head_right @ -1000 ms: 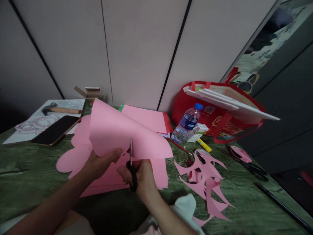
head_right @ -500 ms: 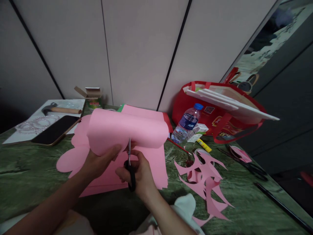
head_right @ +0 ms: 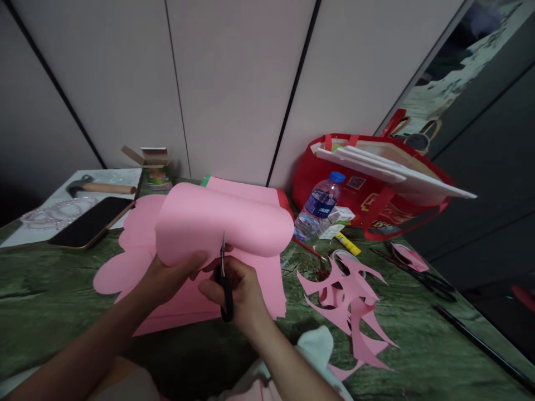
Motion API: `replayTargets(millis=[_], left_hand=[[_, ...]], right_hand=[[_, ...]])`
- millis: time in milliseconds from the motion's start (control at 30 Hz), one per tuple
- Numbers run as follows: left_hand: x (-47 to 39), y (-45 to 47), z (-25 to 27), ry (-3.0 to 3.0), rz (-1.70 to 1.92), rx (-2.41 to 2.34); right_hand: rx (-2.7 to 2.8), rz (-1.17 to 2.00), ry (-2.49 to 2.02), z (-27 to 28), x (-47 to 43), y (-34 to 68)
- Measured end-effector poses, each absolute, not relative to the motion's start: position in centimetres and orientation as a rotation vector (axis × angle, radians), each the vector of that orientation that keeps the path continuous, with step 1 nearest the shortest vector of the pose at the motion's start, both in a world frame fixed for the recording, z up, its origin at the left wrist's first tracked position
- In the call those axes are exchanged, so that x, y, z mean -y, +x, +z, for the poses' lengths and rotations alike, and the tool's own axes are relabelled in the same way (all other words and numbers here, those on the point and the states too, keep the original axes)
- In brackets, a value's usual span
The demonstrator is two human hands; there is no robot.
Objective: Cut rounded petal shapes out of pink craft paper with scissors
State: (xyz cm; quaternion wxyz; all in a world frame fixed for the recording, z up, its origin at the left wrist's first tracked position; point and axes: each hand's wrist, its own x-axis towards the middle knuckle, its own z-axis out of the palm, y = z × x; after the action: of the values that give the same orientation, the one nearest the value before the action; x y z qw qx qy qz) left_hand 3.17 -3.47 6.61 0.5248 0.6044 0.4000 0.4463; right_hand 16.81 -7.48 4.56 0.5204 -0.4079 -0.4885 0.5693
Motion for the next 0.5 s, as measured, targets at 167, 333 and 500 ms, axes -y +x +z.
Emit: replayTargets(millis=[167,333,500], left_hand=[[3.52,3.19,7.0,1.492,1.058,-0.989],[3.49,3.29,7.07,1.505,1.059,-0.966],[3.66,3.36,7.05,1.489,1.076,-0.936]], right_hand=[[1.177,1.352,-0.971,4.48,7.59,16.86],[1.185,1.331,-0.959,4.54,7.57,16.83],[1.186,1.347,-0.949,4.39,7.6,16.86]])
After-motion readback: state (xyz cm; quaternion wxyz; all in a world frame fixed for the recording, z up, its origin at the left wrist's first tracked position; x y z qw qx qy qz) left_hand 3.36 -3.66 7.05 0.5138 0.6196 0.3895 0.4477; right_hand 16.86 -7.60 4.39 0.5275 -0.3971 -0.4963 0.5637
